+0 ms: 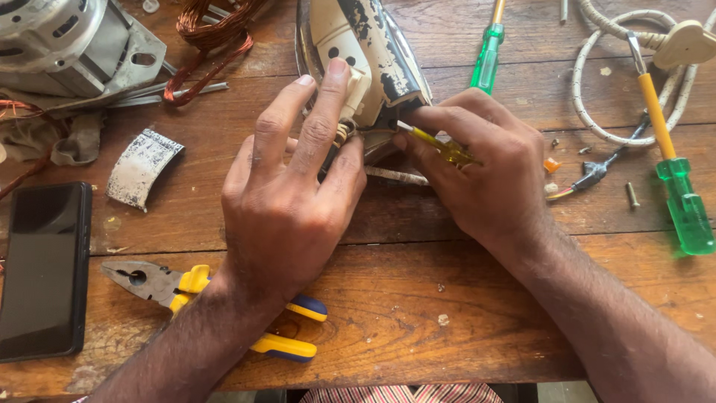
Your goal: The person uses a screwdriver to pry open the casing of a disassembled electric iron, removes a plastic internal component, and manipulates the exposed wires. The person then handles a small metal screw and continues to adjust the internal parts of the iron.
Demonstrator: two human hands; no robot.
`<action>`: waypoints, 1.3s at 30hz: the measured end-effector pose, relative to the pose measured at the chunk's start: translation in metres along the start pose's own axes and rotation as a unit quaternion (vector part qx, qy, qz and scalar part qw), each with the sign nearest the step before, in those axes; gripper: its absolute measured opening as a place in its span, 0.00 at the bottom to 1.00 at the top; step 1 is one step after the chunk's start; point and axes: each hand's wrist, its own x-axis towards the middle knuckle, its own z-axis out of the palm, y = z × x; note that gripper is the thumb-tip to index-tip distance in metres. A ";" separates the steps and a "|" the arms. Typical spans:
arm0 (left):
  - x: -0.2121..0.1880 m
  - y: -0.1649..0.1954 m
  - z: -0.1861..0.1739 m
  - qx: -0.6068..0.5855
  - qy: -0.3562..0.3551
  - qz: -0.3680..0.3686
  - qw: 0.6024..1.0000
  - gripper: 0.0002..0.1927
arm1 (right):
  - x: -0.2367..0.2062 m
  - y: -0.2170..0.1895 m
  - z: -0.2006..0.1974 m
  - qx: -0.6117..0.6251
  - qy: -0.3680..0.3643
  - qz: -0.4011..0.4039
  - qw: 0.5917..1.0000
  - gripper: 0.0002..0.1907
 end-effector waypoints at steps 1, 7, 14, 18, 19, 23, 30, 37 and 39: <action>0.000 0.000 0.000 -0.004 0.000 -0.002 1.000 0.02 | 0.001 -0.001 0.000 0.004 -0.002 0.003 1.000 0.10; -0.001 0.001 0.000 -0.027 -0.002 -0.013 1.000 0.03 | 0.003 0.000 0.003 0.041 -0.010 0.025 0.999 0.10; -0.001 0.000 0.000 -0.035 -0.003 -0.010 0.999 0.04 | 0.005 0.001 0.003 0.080 -0.027 0.060 0.995 0.10; 0.000 0.000 -0.001 -0.033 -0.006 -0.007 0.999 0.05 | 0.007 0.002 -0.002 0.101 -0.061 0.057 0.991 0.08; 0.000 0.000 -0.001 -0.030 -0.008 -0.006 0.999 0.04 | 0.007 0.002 -0.003 0.100 -0.060 0.061 0.991 0.08; -0.001 0.000 -0.001 -0.031 -0.011 -0.006 0.999 0.04 | 0.007 0.003 -0.002 0.097 -0.059 0.075 0.991 0.07; -0.002 -0.001 0.000 -0.041 -0.010 -0.008 0.999 0.03 | 0.007 0.005 0.001 0.105 -0.043 0.053 0.992 0.07; -0.002 -0.001 0.000 -0.037 -0.009 -0.005 0.999 0.04 | 0.006 0.002 0.006 0.056 -0.014 0.040 0.998 0.05; -0.001 -0.001 0.000 -0.037 -0.009 -0.004 0.999 0.04 | 0.005 0.000 0.007 0.036 -0.008 0.038 0.999 0.05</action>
